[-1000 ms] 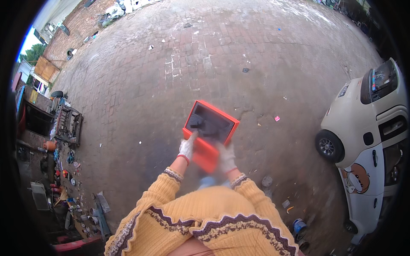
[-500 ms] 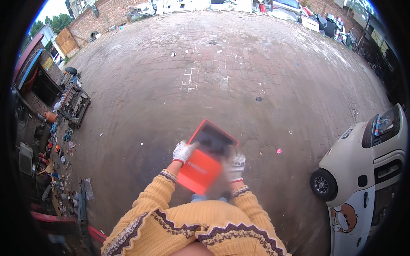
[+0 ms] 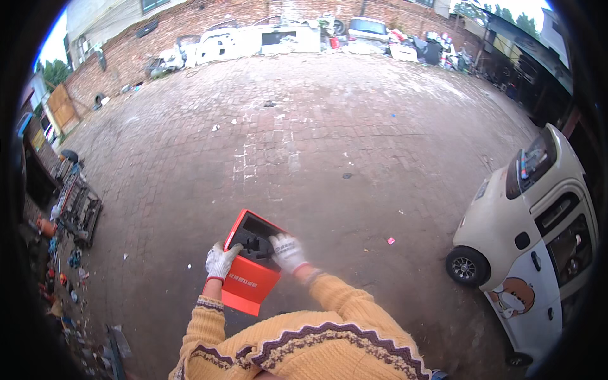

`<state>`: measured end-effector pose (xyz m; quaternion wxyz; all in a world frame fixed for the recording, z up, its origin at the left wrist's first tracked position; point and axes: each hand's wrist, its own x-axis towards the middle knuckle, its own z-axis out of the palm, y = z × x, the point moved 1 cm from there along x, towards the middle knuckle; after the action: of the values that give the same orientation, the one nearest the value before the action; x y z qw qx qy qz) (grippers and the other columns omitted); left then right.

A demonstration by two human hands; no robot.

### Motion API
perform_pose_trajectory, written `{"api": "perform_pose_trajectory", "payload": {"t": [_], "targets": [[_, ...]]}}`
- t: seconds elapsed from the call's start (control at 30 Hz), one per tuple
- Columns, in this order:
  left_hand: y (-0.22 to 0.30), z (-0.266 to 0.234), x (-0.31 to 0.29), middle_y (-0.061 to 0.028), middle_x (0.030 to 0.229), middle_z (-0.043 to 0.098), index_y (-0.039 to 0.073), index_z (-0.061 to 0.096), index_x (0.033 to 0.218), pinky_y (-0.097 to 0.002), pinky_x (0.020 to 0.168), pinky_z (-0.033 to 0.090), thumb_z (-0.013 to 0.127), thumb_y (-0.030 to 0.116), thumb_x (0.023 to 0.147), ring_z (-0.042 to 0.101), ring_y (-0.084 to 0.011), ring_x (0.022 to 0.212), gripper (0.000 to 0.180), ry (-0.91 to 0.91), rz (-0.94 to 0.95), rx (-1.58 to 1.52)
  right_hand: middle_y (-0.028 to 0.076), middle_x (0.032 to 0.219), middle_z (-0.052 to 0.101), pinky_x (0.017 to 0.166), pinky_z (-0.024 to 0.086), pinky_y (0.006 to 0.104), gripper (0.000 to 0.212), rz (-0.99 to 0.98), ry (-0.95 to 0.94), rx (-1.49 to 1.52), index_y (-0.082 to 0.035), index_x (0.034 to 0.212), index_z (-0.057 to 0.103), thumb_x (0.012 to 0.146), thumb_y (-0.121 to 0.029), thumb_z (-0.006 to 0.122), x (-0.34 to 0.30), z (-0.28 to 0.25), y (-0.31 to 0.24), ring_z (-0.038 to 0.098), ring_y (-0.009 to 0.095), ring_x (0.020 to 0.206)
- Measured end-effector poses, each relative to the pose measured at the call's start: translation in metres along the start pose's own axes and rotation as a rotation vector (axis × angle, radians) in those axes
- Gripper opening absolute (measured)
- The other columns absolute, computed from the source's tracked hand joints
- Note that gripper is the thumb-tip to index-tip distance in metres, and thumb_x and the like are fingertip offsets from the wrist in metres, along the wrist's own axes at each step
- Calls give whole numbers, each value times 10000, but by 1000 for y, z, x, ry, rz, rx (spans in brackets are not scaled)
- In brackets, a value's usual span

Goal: The person walks through a cluttered workshop, picks up a white bottle and a red spray can, then picks up a red LED box and a blue bucket. They open the LED box, remove a black item, and place it on a workbench before walking away.

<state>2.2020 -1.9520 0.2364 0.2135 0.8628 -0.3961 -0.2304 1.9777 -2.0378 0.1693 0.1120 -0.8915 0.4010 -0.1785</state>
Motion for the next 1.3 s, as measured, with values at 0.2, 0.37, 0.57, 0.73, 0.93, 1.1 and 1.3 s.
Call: {"api": "perform_pose_trajectory", "payload": {"t": [0.2,0.37,0.57,0.73,0.93,1.1,1.3], "targets": [[-4,17,64,-276,1109,708,-11,703,1180,-512,927,503,591,653,878,670,-432,1073,738,54,177,14,135,1054,663,903,521,456,390,46,-4,-20,-85,1171,611,815,-204,718,17,14,6,653,331,1026],[16,36,130,-281,1100,698,7,731,1113,-532,924,487,459,696,950,648,-461,1064,759,-27,297,58,169,1165,685,970,515,454,402,183,-44,199,-58,1233,625,853,-187,649,32,0,43,644,354,1134],[62,77,227,-267,1085,700,33,738,1076,-534,922,477,369,669,994,637,-468,1043,740,-116,376,-3,196,1197,674,963,506,448,388,301,-113,404,-64,1244,615,879,-197,626,83,-10,111,624,385,1154],[90,71,309,-260,1037,713,20,745,1055,-509,918,498,473,652,960,664,-440,1026,694,-11,506,60,106,1245,669,982,499,366,434,324,-168,767,-42,1330,590,925,-194,624,162,13,172,619,205,1140],[75,5,367,-245,1133,714,41,727,1159,-473,953,518,648,648,841,668,-394,1111,689,-160,21,125,141,1264,662,990,502,345,450,357,-390,1296,-19,1358,580,965,-223,656,264,81,188,623,199,1148],[-16,-53,366,-221,1232,678,62,674,1224,-481,984,507,573,418,858,637,-380,1180,520,-35,-329,78,136,1304,631,976,519,362,449,239,-586,1509,-23,1385,552,979,-190,648,346,144,174,610,230,1173],[-193,-121,325,-223,1209,687,61,700,1180,-481,967,519,574,385,848,651,-392,1150,481,227,-762,-64,106,1280,619,927,535,403,398,393,-509,1669,-37,1352,548,988,-173,631,441,199,129,611,245,1148]]}}
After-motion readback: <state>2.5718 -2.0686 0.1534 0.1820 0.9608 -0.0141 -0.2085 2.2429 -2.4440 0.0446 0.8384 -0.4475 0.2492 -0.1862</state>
